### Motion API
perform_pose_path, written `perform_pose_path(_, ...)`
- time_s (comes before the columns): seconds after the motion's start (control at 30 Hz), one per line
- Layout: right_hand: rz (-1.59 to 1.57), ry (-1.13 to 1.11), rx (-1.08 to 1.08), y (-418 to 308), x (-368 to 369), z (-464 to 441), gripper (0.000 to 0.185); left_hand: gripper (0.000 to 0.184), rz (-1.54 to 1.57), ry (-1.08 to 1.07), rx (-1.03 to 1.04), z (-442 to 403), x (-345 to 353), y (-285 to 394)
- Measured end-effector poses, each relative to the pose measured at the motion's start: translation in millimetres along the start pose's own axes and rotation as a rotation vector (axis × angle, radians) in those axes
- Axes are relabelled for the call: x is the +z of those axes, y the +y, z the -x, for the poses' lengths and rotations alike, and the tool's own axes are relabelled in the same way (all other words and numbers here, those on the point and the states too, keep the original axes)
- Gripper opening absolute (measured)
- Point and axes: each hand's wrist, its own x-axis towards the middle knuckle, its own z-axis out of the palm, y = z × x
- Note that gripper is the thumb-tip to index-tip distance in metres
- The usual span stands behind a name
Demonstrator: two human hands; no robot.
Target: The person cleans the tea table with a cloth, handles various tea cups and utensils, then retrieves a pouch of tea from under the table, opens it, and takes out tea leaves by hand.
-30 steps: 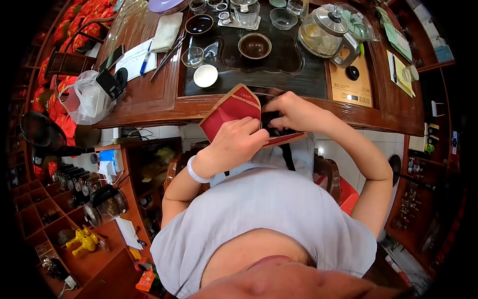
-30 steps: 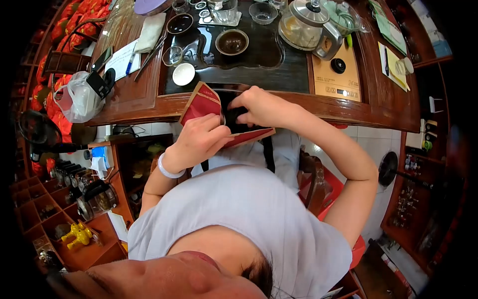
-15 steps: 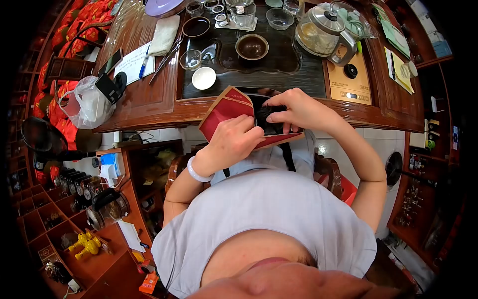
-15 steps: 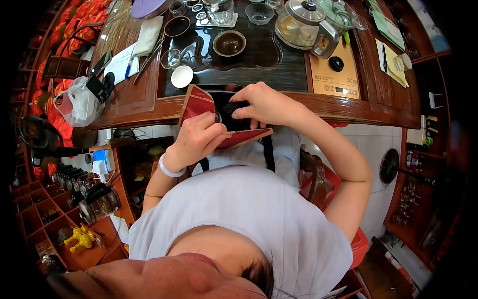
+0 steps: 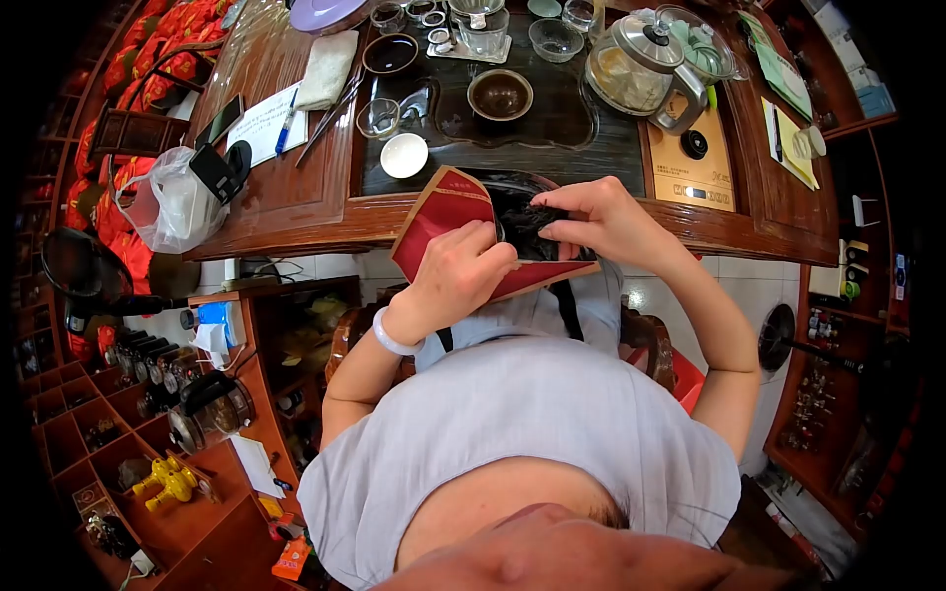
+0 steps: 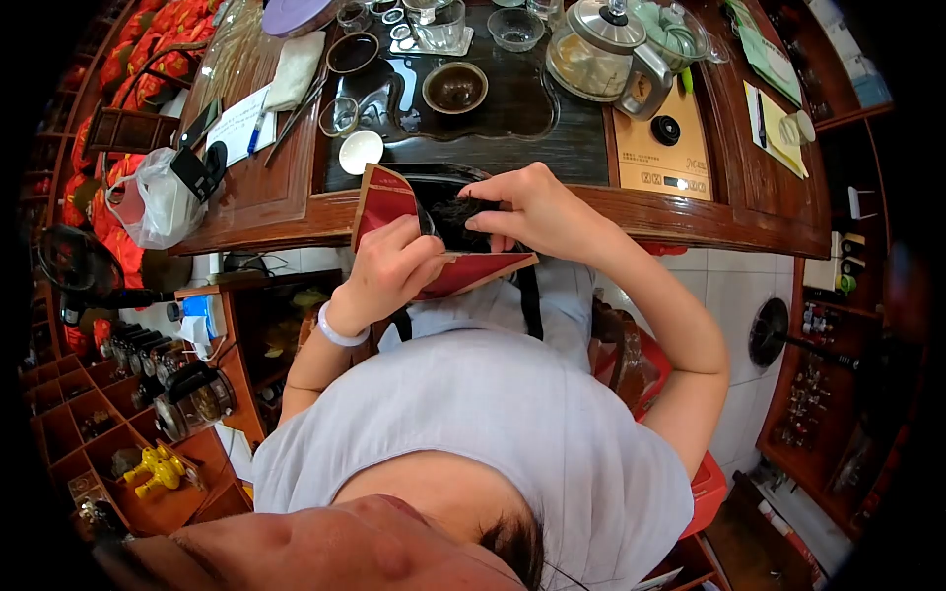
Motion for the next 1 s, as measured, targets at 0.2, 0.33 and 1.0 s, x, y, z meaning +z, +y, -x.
perform_pose_path(0.2,-0.105,0.063,-0.023,-1.2,0.4,2.1,0.027,0.015,0.013,0.029,-0.003,2.1,5.5,-4.0)
perform_pose_path(0.33,-0.157,0.079,-0.018,2.4,0.3,0.3,0.027,0.014,0.014,0.054,-0.012,2.4,7.0,-5.8)
perform_pose_path(1.0,-0.465,0.304,0.064,-11.9,-61.7,-35.9,0.014,0.014,0.012,0.082,-0.014,-16.1,21.5,-31.5)
